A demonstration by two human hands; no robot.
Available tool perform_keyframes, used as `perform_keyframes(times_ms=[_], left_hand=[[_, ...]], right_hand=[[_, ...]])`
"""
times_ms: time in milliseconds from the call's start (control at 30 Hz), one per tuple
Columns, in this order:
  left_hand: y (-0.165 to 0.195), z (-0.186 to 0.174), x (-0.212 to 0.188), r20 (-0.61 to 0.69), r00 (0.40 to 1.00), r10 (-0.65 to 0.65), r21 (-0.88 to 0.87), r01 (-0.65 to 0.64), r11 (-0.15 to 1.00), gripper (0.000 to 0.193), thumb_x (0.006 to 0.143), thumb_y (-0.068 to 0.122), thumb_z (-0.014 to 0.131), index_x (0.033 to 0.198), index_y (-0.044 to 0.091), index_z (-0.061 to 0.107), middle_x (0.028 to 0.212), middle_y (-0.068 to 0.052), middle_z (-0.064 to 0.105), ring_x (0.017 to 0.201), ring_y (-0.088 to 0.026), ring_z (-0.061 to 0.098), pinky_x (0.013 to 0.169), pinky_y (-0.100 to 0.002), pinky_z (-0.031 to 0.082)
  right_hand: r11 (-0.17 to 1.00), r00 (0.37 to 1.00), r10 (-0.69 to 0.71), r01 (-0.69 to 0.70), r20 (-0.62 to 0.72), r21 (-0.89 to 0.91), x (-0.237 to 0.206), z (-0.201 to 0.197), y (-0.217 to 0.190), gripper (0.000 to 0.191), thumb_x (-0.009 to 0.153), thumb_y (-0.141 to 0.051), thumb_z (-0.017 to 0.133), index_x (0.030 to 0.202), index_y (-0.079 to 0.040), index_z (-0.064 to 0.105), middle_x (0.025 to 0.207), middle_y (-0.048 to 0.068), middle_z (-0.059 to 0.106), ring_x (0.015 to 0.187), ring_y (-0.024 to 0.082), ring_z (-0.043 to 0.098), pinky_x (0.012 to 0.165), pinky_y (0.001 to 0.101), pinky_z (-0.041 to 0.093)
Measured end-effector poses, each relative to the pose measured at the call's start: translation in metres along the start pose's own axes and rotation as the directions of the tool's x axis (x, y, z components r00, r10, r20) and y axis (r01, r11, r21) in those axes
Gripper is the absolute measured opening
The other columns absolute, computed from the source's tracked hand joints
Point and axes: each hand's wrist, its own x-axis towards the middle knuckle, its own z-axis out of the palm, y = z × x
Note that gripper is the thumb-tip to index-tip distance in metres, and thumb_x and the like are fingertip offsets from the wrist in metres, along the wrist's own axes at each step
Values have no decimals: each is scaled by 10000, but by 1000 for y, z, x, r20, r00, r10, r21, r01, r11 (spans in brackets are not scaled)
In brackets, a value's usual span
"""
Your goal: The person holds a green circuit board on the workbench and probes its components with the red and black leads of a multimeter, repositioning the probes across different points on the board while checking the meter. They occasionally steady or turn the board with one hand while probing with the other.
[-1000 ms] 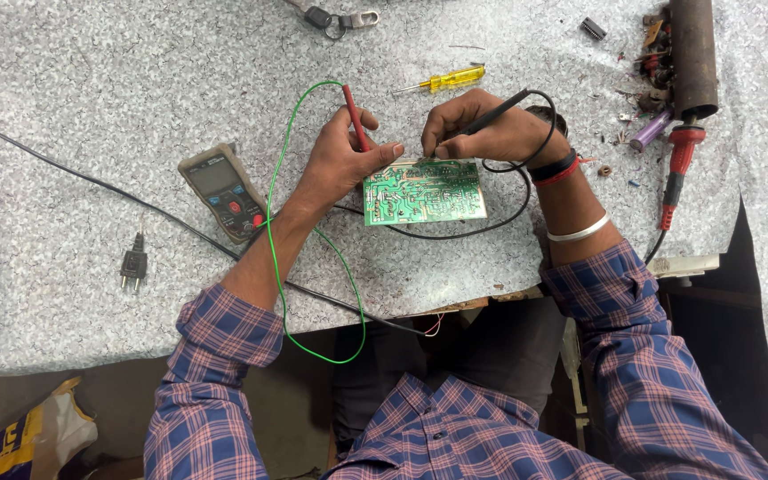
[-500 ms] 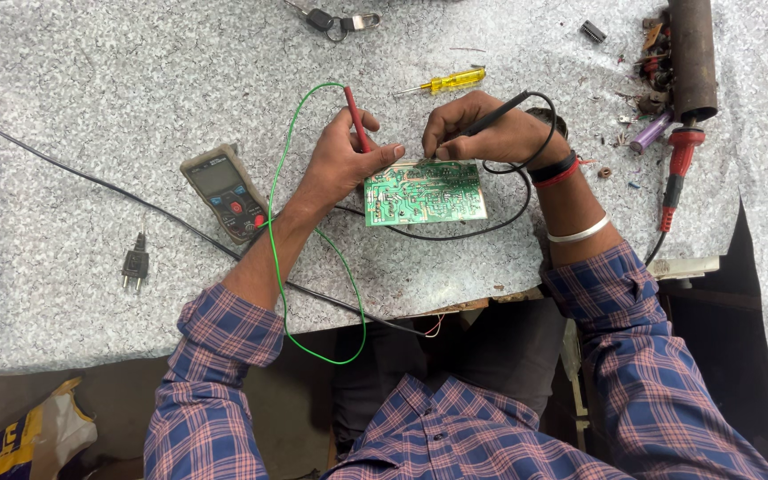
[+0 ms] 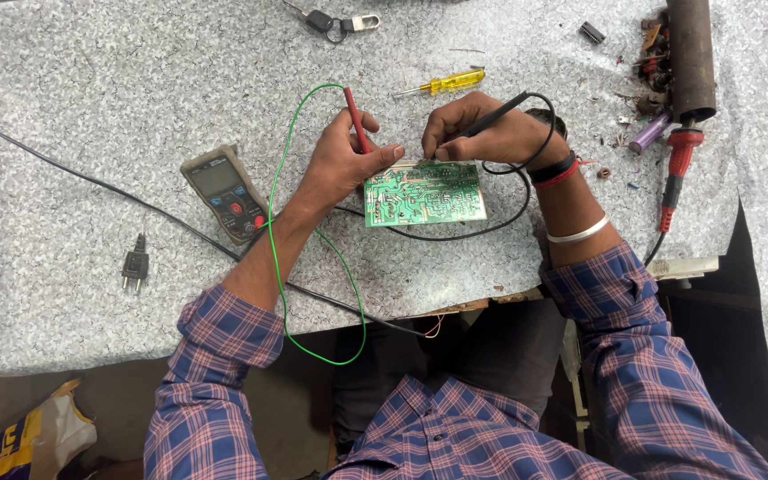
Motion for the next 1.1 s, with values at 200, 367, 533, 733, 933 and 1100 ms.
perform_keyframes(times_ms=[200, 367, 533, 733, 933, 1100], left_hand=[[1, 0, -1, -4, 1000, 7, 7, -7, 1000, 690, 737, 475, 906, 1146, 51, 547, 791, 22, 620, 701, -64, 614, 601, -230, 511], [0, -1, 0, 2, 1000, -3, 1, 3, 1000, 695, 732, 473, 905, 1152, 52, 546, 787, 20, 626, 701, -67, 626, 604, -233, 520], [0, -1, 0, -2, 1000, 7, -5, -7, 1000, 690, 740, 468, 906, 1155, 51, 545, 793, 19, 629, 707, -67, 622, 611, -232, 519], [-1, -1, -1, -7, 1000, 6, 6, -6, 1000, 685, 739, 468, 909, 1149, 54, 549, 796, 19, 624, 711, -66, 619, 612, -232, 518], [-3, 0, 0, -4, 1000, 13, -21, -13, 1000, 688, 734, 474, 910, 1142, 54, 549, 795, 22, 624, 709, -66, 613, 610, -231, 511], [-2, -1, 0, -9, 1000, 26, 1, -26, 1000, 683, 739, 470, 913, 1143, 55, 551, 794, 25, 610, 704, -63, 600, 607, -228, 501]], right_hand=[[1000, 1000, 5, -5, 2, 9, 0, 0, 0, 183, 949, -171, 711, 1046, -16, 730, 932, 8, 715, 857, 80, 642, 763, 249, 522], [1000, 1000, 10, -10, -5, -15, 0, 0, -2, 181, 937, -163, 709, 1045, -19, 734, 934, 9, 724, 857, 80, 654, 768, 249, 535], [999, 1000, -7, 6, -2, -36, 1, 0, -3, 167, 940, -153, 711, 1038, -19, 732, 938, 9, 728, 873, 78, 667, 786, 250, 545], [999, 1000, 7, -7, 0, -37, 2, 1, -4, 164, 938, -145, 707, 1038, -18, 732, 931, 12, 724, 861, 79, 656, 769, 249, 535], [999, 1000, 18, -18, -1, -35, 1, 2, -6, 170, 929, -146, 704, 1036, -17, 730, 923, 8, 726, 845, 76, 655, 752, 245, 533], [999, 999, 26, -27, -19, -45, 1, 4, -8, 161, 927, -132, 701, 1028, -10, 733, 922, 10, 725, 855, 78, 650, 761, 247, 530]])
